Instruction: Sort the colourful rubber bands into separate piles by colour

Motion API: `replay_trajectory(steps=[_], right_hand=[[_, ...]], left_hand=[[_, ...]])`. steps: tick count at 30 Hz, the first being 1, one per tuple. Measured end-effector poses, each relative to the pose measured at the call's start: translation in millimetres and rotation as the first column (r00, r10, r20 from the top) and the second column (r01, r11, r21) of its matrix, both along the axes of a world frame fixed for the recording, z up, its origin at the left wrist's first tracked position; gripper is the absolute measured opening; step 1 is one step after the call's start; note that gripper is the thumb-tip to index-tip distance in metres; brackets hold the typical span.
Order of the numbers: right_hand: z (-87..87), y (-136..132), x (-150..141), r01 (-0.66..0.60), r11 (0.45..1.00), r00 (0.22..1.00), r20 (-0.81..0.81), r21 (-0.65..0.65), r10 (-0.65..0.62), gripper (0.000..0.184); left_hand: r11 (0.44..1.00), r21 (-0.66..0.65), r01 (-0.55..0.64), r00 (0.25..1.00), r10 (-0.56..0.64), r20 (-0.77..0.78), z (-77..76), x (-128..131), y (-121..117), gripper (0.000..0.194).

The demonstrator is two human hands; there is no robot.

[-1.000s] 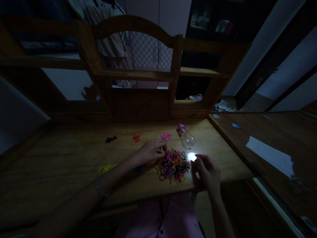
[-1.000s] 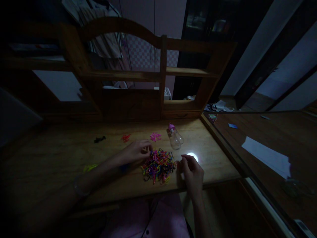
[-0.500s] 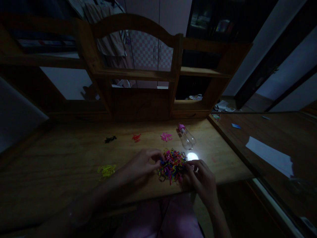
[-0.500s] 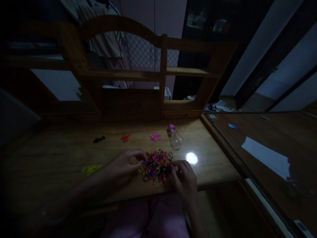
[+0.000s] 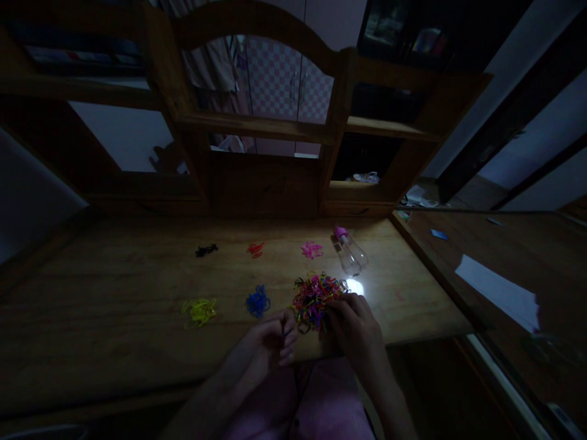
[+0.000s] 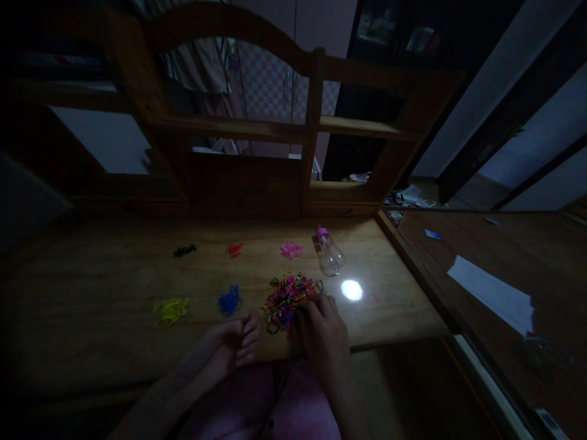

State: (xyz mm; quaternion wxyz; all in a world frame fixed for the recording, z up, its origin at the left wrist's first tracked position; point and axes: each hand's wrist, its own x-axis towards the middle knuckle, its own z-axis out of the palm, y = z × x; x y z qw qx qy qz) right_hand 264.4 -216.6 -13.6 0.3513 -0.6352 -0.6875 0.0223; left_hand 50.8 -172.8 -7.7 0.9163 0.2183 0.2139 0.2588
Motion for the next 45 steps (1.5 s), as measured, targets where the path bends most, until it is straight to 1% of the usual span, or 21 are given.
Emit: replay_trajectory(steps=[3, 5, 7, 9, 10, 12, 14, 17, 19, 20, 23, 24, 26, 28, 31, 33, 36, 39, 40, 44, 45], right_hand=[[0.2, 0, 0, 0.018, 1.0, 0.995, -0.099, 0.003, -0.017, 0.013], [2.7, -1, 0, 0.003, 0.999, 0.981, -0.194, -0.032, -0.009, 0.011], [6.4, -2, -1, -0.014, 0.997, 0.953, -0.304, -0.075, -0.009, 0.011], [10.2, -2, -1, 0.013, 0.994, 0.907, -0.418, -0.111, -0.059, 0.012], [12.0, -1, -1, 0.038, 0.99, 0.88, -0.465, -0.133, -0.097, 0.013], [15.7, 0, -1, 0.076, 0.982, 0.828, -0.538, -0.172, -0.158, 0.016], [20.4, 0, -2, 0.085, 0.979, 0.798, -0.576, -0.183, -0.177, 0.018], [30.9, -5, -5, 0.094, 0.986, 0.815, -0.558, -0.135, -0.154, 0.016], [39.0, -11, -11, 0.066, 0.996, 0.864, -0.496, -0.068, -0.091, 0.013], [42.6, -13, -14, 0.035, 0.999, 0.89, -0.454, -0.028, -0.044, 0.012], [49.6, -16, -25, -0.082, 0.994, 0.942, -0.32, 0.076, 0.103, 0.015], [50.6, -15, -28, -0.111, 0.99, 0.949, -0.285, 0.092, 0.132, 0.017], [51.7, -12, -32, -0.143, 0.985, 0.956, -0.243, 0.101, 0.164, 0.018], [53.0, -11, -32, -0.162, 0.982, 0.956, -0.232, 0.096, 0.18, 0.019], [56.7, -15, -28, -0.154, 0.982, 0.947, -0.267, 0.107, 0.178, 0.016], [58.7, -19, -23, -0.11, 0.987, 0.94, -0.309, 0.12, 0.143, 0.012], [58.4, -25, -13, -0.003, 0.995, 0.93, -0.365, 0.1, 0.04, 0.008], [54.6, -29, -3, 0.085, 0.995, 0.919, -0.39, 0.044, -0.062, 0.012], [53.0, -30, 0, 0.107, 0.994, 0.915, -0.395, 0.03, -0.086, 0.013], [46.1, -32, 8, 0.182, 0.983, 0.903, -0.394, -0.017, -0.173, 0.017], [44.3, -32, 9, 0.195, 0.98, 0.899, -0.394, -0.031, -0.191, 0.018]], left_hand=[[0.996, -0.086, -0.027, 0.999, 0.029, 0.028, 3.1, 4, -8, 0.008], [0.992, -0.119, -0.045, 0.998, 0.05, 0.034, 4.6, 7, -10, 0.007], [0.988, -0.141, -0.06, 0.997, 0.065, 0.032, 5.6, 10, -11, 0.006], [0.985, -0.149, -0.09, 0.996, 0.092, 0.006, 6.6, 14, -11, 0.004], [0.982, -0.145, -0.121, 0.993, 0.119, -0.022, 7.3, 16, -10, 0.004], [0.97, -0.13, -0.207, 0.977, 0.197, -0.086, 9.6, 20, -8, 0.013], [0.945, -0.145, -0.292, 0.953, 0.276, -0.123, 13.1, 25, -6, 0.022], [0.905, -0.225, -0.362, 0.932, 0.35, -0.092, 18.9, 32, -3, 0.027], [0.9, -0.259, -0.35, 0.936, 0.348, -0.054, 21.7, 37, -3, 0.027], [0.912, -0.255, -0.322, 0.945, 0.324, -0.035, 22.6, 39, -4, 0.028], [0.958, -0.152, -0.244, 0.968, 0.249, 0.012, 25.3, 45, -9, 0.028], [0.965, -0.112, -0.237, 0.97, 0.241, 0.022, 26.7, 46, -10, 0.027], [0.961, -0.032, -0.275, 0.961, 0.276, 0.021, 30.5, 44, -11, 0.025], [0.929, 0.072, -0.364, 0.931, 0.365, -0.011, 35.3, 39, -7, 0.026], [0.838, 0.232, -0.493, 0.853, 0.519, -0.062, 41.1, 30, 3, 0.028], [0.783, 0.301, -0.545, 0.801, 0.592, -0.089, 42.6, 26, 10, 0.028], [0.721, 0.372, -0.585, 0.742, 0.661, -0.114, 40.4, 21, 16, 0.028], [0.687, 0.407, -0.602, 0.708, 0.695, -0.126, 32.3, 14, 18, 0.026], [0.66, 0.438, -0.61, 0.681, 0.72, -0.137, 28.2, 10, 19, 0.025], [0.501, 0.608, -0.617, 0.505, 0.844, -0.183, 8.2, -6, 28, 0.018], [0.47, 0.631, -0.617, 0.468, 0.864, -0.186, 3.3, -10, 31, 0.017]])
